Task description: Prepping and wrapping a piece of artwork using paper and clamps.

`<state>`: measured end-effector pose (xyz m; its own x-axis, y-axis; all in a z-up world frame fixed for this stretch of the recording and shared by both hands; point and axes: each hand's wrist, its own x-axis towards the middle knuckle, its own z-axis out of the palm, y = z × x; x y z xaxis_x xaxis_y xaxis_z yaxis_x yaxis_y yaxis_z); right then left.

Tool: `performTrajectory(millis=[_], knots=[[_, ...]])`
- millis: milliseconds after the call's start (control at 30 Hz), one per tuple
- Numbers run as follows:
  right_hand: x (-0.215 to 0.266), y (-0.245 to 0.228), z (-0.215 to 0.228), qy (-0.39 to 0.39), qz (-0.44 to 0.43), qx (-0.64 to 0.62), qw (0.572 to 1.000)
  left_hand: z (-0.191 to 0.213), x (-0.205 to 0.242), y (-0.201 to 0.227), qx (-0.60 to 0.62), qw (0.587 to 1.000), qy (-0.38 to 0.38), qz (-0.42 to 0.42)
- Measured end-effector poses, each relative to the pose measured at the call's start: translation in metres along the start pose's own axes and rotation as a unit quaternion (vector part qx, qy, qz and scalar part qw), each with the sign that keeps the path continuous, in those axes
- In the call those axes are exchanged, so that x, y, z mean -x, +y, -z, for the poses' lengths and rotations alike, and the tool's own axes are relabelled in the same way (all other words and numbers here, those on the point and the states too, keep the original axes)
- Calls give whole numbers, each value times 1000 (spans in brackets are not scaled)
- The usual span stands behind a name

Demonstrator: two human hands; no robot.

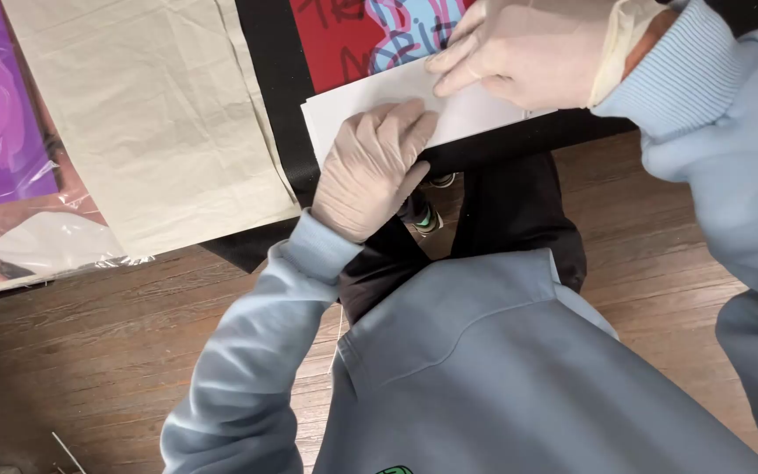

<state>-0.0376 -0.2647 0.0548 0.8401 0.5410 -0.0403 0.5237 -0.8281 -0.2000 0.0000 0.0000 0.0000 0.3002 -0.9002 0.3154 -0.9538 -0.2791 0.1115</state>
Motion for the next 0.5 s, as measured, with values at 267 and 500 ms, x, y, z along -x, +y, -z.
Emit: performTrajectory(millis=[267, 500], knots=[[2, 2, -4, -10, -13, 20, 1000, -21, 5, 3, -109, 992, 59, -16], [1, 13, -9, 6, 5, -2, 1000, -26, 1, -1, -120, 983, 122, -59]])
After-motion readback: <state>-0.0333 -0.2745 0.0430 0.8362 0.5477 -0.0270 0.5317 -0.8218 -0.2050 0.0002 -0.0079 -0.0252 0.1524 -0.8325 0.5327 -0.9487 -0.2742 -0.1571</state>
